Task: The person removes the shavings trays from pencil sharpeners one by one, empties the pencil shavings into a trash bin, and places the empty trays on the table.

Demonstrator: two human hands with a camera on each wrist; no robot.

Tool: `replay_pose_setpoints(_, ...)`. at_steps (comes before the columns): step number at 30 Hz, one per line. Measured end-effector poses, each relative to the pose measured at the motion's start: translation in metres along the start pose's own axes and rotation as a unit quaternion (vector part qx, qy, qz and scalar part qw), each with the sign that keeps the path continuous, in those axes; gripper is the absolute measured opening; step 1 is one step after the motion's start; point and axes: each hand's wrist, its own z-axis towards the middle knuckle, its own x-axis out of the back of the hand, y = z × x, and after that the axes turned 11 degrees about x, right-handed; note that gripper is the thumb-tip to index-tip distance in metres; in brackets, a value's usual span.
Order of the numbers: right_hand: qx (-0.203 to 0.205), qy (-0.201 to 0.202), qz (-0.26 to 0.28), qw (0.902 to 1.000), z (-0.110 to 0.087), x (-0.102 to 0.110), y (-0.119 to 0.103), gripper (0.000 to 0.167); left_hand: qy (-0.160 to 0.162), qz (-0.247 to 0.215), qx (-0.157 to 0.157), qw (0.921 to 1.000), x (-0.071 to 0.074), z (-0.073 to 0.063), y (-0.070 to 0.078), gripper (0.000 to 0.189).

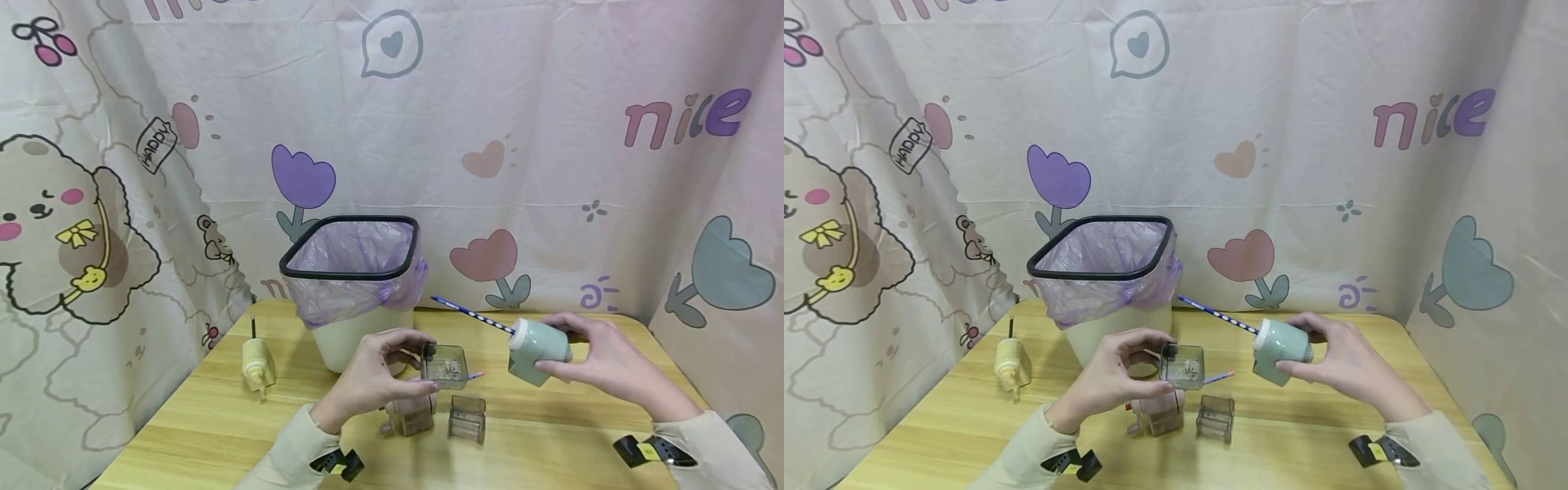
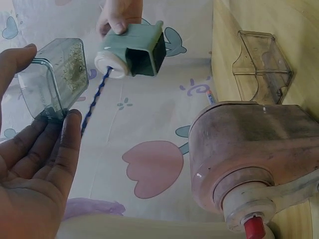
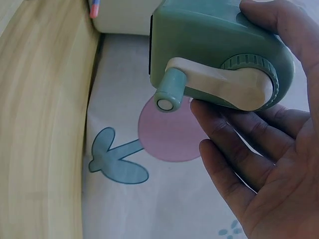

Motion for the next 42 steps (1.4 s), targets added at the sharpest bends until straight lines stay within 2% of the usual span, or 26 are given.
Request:
replay_pose_setpoints(12, -0.022, -0.014, -0.011, 0.9996, -0.003, -0.008, 0.024, 0.064, 0.004, 0.003, -0.010, 0.9999, 0.004, -0.003, 0.000, 0.055)
replay_pose_setpoints(26, -0.042, -0.026, -0.012, 0.9987, -0.011, -0.019, 0.052, 0.064, 0.006, 0.006, -0.004, 0.9999, 0.006, -0.003, 0.000, 0.056)
replay_pose_setpoints(34, -0.062, -0.033, -0.025, 0.9972, -0.017, -0.024, 0.067, 0.063, 0.007, 0.006, -0.018, 0.9998, 0.005, -0.003, -0.001, 0.055)
replay_pose_setpoints(42, -0.076, -0.037, -0.023, 0.9962, -0.023, -0.030, 0.077, 0.064, 0.004, -0.002, 0.003, 1.0000, 0.003, -0.003, 0.000, 0.055)
